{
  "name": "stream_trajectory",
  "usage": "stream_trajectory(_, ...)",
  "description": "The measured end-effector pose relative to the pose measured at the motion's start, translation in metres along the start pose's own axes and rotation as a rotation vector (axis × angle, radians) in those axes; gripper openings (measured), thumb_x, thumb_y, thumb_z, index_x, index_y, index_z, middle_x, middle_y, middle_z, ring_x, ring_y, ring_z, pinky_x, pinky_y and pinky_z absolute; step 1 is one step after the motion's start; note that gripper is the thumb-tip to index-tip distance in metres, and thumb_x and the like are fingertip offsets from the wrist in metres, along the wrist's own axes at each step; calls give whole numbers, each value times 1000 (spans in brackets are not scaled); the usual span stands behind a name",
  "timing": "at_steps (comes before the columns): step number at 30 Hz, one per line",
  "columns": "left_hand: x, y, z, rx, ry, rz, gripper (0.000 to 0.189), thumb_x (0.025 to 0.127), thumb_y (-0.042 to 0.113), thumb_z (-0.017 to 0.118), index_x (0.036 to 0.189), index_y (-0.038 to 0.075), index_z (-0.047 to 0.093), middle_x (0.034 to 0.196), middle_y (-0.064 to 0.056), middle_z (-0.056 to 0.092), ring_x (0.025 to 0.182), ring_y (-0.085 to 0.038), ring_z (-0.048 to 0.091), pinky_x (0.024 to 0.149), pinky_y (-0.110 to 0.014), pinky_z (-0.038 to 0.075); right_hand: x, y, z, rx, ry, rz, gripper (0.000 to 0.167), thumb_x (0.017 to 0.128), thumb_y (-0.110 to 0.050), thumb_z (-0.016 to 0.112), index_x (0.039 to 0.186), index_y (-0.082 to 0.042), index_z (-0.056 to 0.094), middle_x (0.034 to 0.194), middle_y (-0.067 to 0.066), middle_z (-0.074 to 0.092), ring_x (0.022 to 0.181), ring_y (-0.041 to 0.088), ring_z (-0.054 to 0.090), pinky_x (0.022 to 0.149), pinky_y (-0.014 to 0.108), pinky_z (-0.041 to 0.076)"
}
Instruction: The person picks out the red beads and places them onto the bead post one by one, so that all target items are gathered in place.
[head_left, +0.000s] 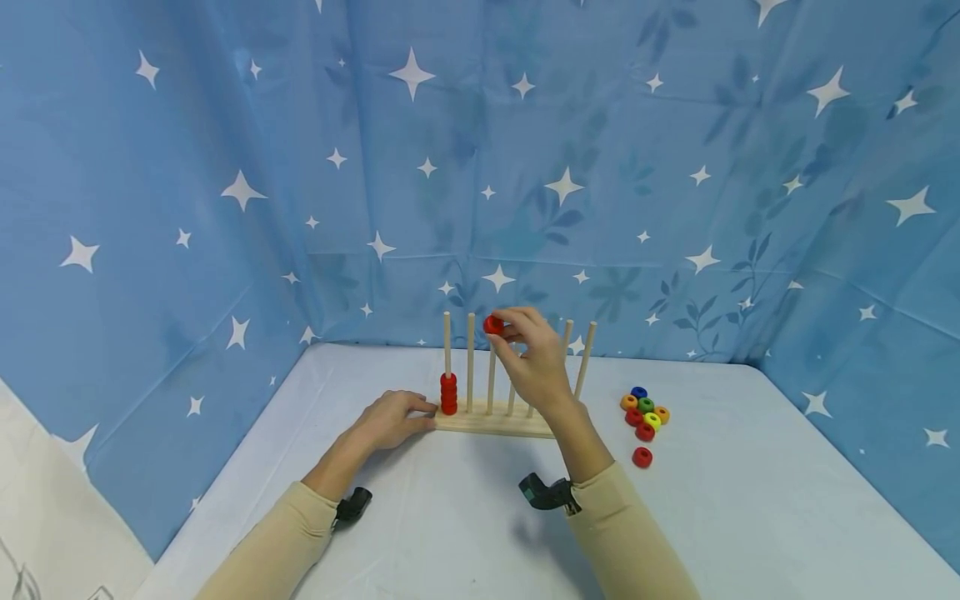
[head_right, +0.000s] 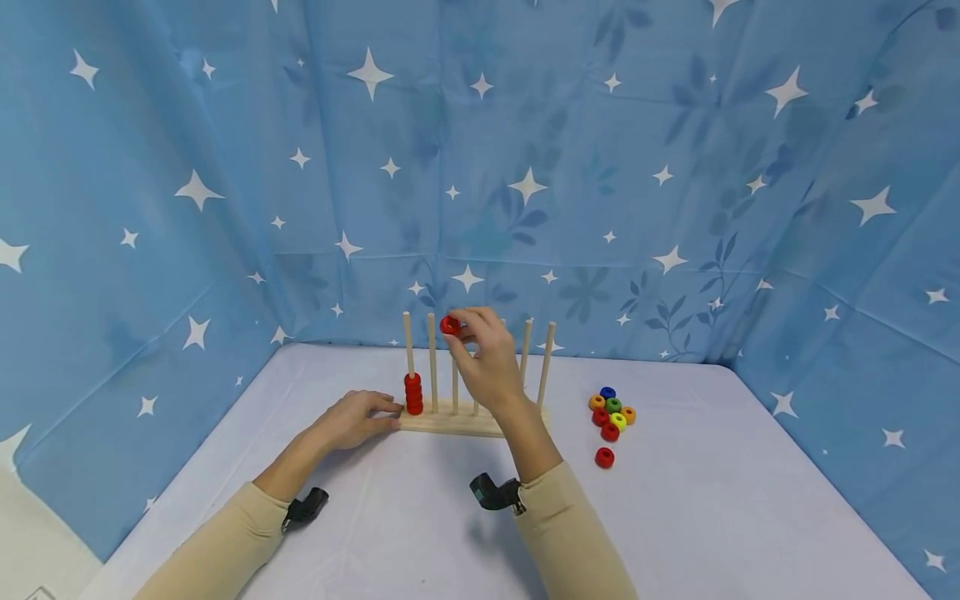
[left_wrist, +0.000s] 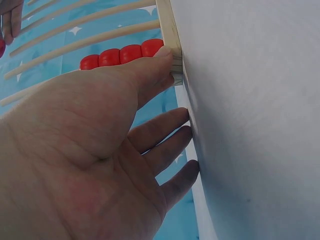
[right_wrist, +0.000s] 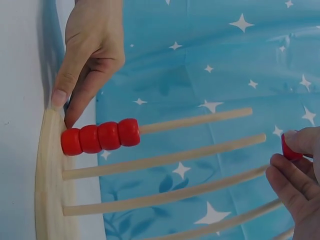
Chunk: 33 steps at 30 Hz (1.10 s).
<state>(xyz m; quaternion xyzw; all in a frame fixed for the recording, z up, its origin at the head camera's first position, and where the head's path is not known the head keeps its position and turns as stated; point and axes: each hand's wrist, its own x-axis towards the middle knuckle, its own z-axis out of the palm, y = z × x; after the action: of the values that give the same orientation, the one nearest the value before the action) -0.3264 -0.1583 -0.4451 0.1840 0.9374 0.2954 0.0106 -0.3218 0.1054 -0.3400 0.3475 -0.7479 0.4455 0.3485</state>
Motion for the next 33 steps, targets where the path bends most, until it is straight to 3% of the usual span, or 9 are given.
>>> stream_trajectory(10, -1, 0, 1, 2, 3, -10, 33, 97, 31, 74, 127, 17, 78, 143, -14, 65, 137, -39, 57, 111, -60, 45, 13, -9, 12, -40, -43, -2, 31, 94, 0, 75, 124, 5, 71, 116, 17, 67, 84, 23, 74, 78, 34, 64)
stream_trajectory(22, -1, -1, 2, 1, 8, -12, 33, 97, 32, 74, 127, 18, 78, 142, -14, 65, 137, -40, 56, 111, -61, 45, 17, -8, 23, -99, -68, 21, 29, 96, -9, 75, 124, -2, 73, 116, 11, 68, 76, 17, 68, 69, 25, 61)
stream_trajectory(33, -1, -1, 2, 5, 13, 7, 32, 98, 31, 73, 127, 17, 78, 143, -15, 65, 137, -40, 57, 111, -61, 45, 23, -8, 32, -67, -78, 0, 29, 96, -7, 75, 125, -1, 73, 116, 12, 68, 69, 16, 65, 64, 23, 57)
